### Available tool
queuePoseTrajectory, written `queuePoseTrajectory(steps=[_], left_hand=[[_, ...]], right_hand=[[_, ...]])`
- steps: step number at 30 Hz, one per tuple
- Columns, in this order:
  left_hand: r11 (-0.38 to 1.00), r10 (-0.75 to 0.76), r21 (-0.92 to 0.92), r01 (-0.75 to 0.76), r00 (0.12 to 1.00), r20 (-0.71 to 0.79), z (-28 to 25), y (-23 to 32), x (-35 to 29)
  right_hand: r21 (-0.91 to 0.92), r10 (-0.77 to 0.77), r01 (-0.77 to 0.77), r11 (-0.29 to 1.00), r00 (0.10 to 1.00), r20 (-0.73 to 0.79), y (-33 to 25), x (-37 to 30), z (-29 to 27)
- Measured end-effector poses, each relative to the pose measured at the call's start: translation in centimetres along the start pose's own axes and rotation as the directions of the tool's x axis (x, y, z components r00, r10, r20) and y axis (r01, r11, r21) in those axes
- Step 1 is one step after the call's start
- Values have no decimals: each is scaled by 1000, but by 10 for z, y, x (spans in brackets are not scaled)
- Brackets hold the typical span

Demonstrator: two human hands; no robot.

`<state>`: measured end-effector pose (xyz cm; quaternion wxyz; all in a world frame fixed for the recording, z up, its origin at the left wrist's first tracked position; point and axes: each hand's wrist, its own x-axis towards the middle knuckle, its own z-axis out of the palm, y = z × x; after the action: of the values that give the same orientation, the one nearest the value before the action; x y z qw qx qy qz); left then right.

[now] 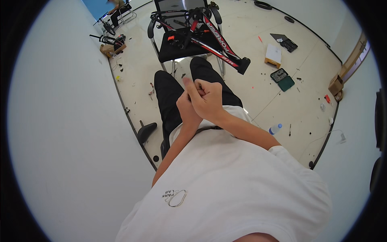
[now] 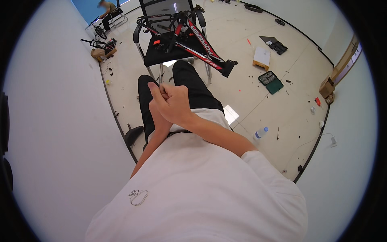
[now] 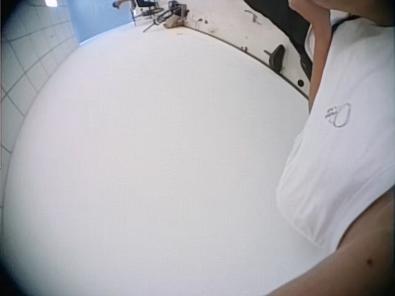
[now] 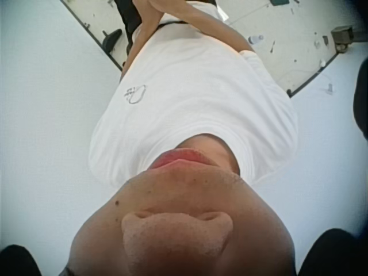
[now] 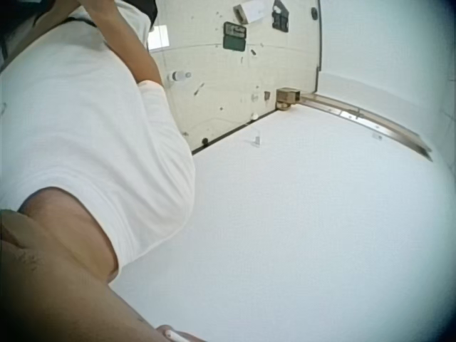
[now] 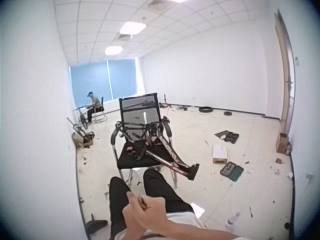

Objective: The person sits in a chair and uses a hex key to tighten or loosen a bolt on a small black bicycle component held in their left hand. The person repeatedly rotates the tool and repositions the part while seated.

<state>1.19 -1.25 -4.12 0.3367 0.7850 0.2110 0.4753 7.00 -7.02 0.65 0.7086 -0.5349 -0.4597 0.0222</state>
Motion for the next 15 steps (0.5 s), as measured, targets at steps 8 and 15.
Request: queuePoseTrajectory(steps=[8, 15], left_hand=[[760, -433, -497, 418, 897, 92, -6, -24, 16], [138, -740, -826, 546, 611, 281, -29, 14, 35]], right_hand=[[-32, -472, 482, 876, 868, 153, -23, -10, -1], [162, -609, 587, 793, 777, 163, -8, -15, -15]])
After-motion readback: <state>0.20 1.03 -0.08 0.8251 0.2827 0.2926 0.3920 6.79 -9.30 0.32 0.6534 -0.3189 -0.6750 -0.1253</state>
